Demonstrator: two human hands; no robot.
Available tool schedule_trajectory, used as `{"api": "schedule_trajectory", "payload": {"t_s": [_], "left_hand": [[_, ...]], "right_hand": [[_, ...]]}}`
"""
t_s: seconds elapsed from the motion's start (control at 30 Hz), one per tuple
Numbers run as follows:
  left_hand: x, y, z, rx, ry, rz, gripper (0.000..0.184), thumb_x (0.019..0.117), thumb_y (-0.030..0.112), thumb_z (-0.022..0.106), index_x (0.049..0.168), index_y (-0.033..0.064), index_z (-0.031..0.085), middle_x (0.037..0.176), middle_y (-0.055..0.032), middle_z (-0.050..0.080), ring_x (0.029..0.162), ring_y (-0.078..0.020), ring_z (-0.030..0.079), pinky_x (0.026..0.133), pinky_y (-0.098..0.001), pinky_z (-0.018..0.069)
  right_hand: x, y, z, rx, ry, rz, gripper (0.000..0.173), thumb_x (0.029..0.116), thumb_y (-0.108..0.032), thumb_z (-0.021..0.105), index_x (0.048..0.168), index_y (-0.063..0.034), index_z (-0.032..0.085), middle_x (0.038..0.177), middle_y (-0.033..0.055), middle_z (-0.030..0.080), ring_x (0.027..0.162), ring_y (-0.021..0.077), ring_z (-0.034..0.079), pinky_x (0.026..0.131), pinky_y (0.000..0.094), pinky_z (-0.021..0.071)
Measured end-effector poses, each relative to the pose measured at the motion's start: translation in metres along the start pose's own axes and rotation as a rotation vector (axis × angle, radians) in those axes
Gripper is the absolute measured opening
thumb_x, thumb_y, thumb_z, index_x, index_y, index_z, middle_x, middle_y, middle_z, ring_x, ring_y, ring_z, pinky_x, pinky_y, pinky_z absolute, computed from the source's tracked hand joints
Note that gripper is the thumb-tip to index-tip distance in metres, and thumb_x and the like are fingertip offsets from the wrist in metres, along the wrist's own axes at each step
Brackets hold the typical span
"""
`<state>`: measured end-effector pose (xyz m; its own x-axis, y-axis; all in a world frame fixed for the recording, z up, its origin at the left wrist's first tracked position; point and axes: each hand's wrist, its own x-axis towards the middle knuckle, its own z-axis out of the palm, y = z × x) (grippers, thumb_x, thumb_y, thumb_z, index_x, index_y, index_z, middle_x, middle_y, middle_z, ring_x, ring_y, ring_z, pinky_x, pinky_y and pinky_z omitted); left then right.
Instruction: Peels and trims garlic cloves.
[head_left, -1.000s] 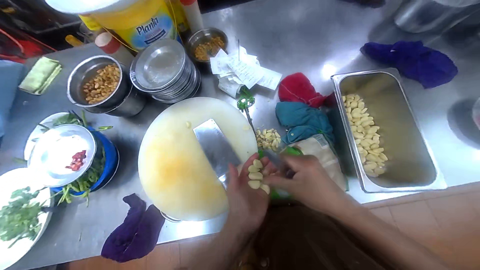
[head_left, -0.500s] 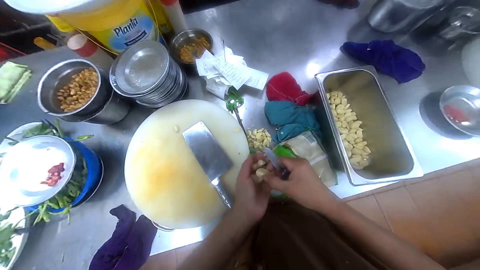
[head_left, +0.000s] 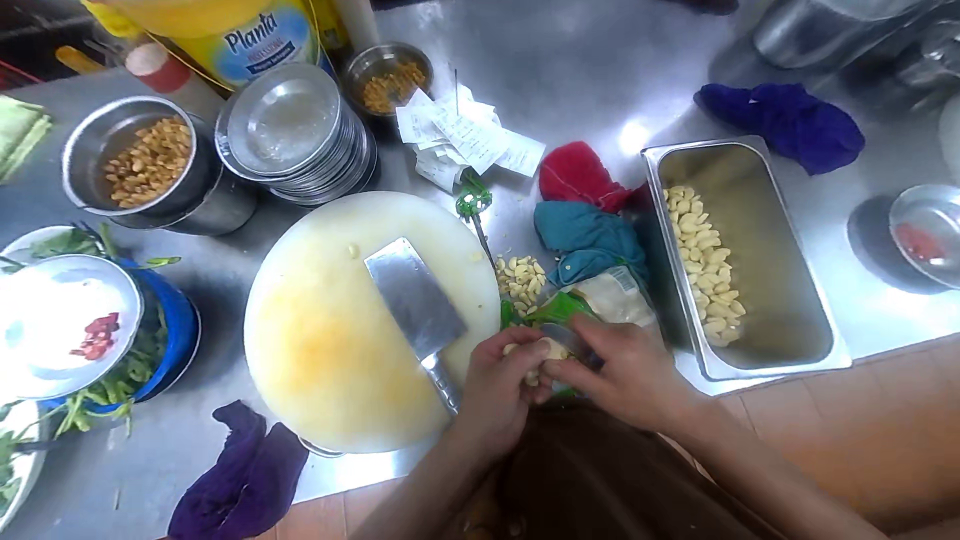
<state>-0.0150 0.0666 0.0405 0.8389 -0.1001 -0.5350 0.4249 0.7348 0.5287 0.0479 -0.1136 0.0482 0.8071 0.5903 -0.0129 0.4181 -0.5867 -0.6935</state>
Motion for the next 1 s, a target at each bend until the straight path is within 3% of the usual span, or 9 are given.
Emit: {"api": "schedule_trajectory", "payload": {"t_s": [0.27, 0.33, 0.47, 0.53, 0.63, 0.7, 0.8, 0.93, 1.0], "left_hand": [[0.004, 0.005, 0.004, -0.039, 0.011, -0.087, 0.016, 0.0971, 0.003, 0.054, 0.094, 0.0048, 0.07, 0.073, -0.0074, 0.066, 0.059, -0.0074, 0.062, 0.055, -0.0195, 0.0517], [0.005, 0.007, 0.003, -0.015, 0.021, -0.111, 0.021, 0.0979, 0.001, 0.05, 0.096, 0.0027, 0.07, 0.074, -0.0073, 0.066, 0.058, -0.0068, 0.059, 0.053, -0.0188, 0.0495], [0.005, 0.003, 0.007, -0.061, 0.179, -0.068, 0.024, 0.1033, 0.005, 0.047, 0.094, 0.0017, 0.069, 0.071, -0.0067, 0.065, 0.056, -0.0069, 0.059, 0.053, -0.0188, 0.0497], [0.009, -0.002, 0.01, -0.135, 0.278, 0.013, 0.021, 0.1039, 0.008, 0.049, 0.095, 0.0029, 0.068, 0.073, -0.0065, 0.065, 0.06, -0.0088, 0.062, 0.057, -0.0216, 0.0539], [0.02, 0.0, 0.007, -0.249, 0.336, 0.037, 0.017, 0.1075, 0.017, 0.047, 0.11, 0.0097, 0.062, 0.089, -0.0047, 0.067, 0.072, -0.0109, 0.065, 0.066, -0.0237, 0.057], [0.021, 0.002, 0.005, -0.273, 0.295, 0.035, 0.021, 0.1085, 0.02, 0.042, 0.116, 0.0132, 0.06, 0.094, -0.0046, 0.068, 0.076, -0.0116, 0.067, 0.068, -0.0237, 0.0575], [0.018, 0.002, 0.002, -0.259, 0.224, 0.044, 0.029, 0.1076, 0.017, 0.039, 0.129, 0.0176, 0.06, 0.098, -0.0055, 0.067, 0.079, -0.0141, 0.068, 0.072, -0.0272, 0.0582], [0.017, 0.008, 0.005, -0.28, 0.233, 0.063, 0.034, 0.1083, 0.023, 0.034, 0.128, 0.0164, 0.061, 0.099, -0.0073, 0.067, 0.085, -0.0178, 0.069, 0.076, -0.0319, 0.0587], [0.015, 0.012, 0.006, -0.306, 0.235, 0.07, 0.04, 0.1087, 0.032, 0.032, 0.126, 0.0143, 0.062, 0.101, -0.0084, 0.067, 0.088, -0.0196, 0.069, 0.079, -0.0338, 0.0585]], "right_hand": [[0.003, 0.008, 0.009, 0.08, 0.034, -0.104, 0.042, 0.0981, -0.053, 0.059, 0.078, -0.0159, 0.063, 0.056, -0.0112, 0.049, 0.048, -0.0045, 0.046, 0.044, 0.0155, 0.0396], [0.003, 0.01, 0.012, 0.061, 0.031, -0.129, 0.044, 0.1001, -0.052, 0.056, 0.08, -0.0148, 0.066, 0.056, -0.0097, 0.052, 0.049, -0.0023, 0.049, 0.044, 0.0183, 0.0423], [0.007, 0.011, 0.019, -0.056, 0.041, -0.128, 0.049, 0.101, -0.053, 0.052, 0.072, -0.0146, 0.061, 0.054, -0.0064, 0.049, 0.047, 0.0049, 0.05, 0.043, 0.0259, 0.0419], [0.01, 0.008, 0.016, 0.047, 0.003, -0.044, 0.048, 0.0998, -0.056, 0.053, 0.072, -0.0173, 0.062, 0.054, -0.0093, 0.048, 0.047, 0.0021, 0.048, 0.042, 0.0243, 0.0408], [0.017, -0.004, 0.0, 0.358, -0.104, 0.209, 0.038, 0.099, -0.051, 0.058, 0.081, -0.0203, 0.07, 0.057, -0.0114, 0.053, 0.048, -0.0011, 0.048, 0.044, 0.0197, 0.0412], [0.027, -0.003, -0.009, 0.391, -0.161, 0.313, 0.041, 0.1038, -0.05, 0.049, 0.081, -0.021, 0.068, 0.057, -0.0087, 0.05, 0.047, 0.0023, 0.045, 0.042, 0.0212, 0.0372], [0.046, 0.008, -0.011, 0.344, -0.244, 0.405, 0.056, 0.1087, -0.052, 0.034, 0.081, -0.0178, 0.07, 0.061, -0.0042, 0.053, 0.052, 0.0083, 0.048, 0.048, 0.0286, 0.0402], [0.052, 0.017, -0.004, 0.354, -0.236, 0.458, 0.063, 0.1093, -0.055, 0.024, 0.079, -0.0167, 0.064, 0.063, -0.0024, 0.054, 0.053, 0.0113, 0.05, 0.049, 0.0306, 0.0412], [0.048, 0.02, 0.001, 0.367, -0.189, 0.464, 0.06, 0.1074, -0.056, 0.035, 0.075, -0.0168, 0.066, 0.058, -0.0031, 0.053, 0.049, 0.0101, 0.047, 0.046, 0.0289, 0.0386]]}}
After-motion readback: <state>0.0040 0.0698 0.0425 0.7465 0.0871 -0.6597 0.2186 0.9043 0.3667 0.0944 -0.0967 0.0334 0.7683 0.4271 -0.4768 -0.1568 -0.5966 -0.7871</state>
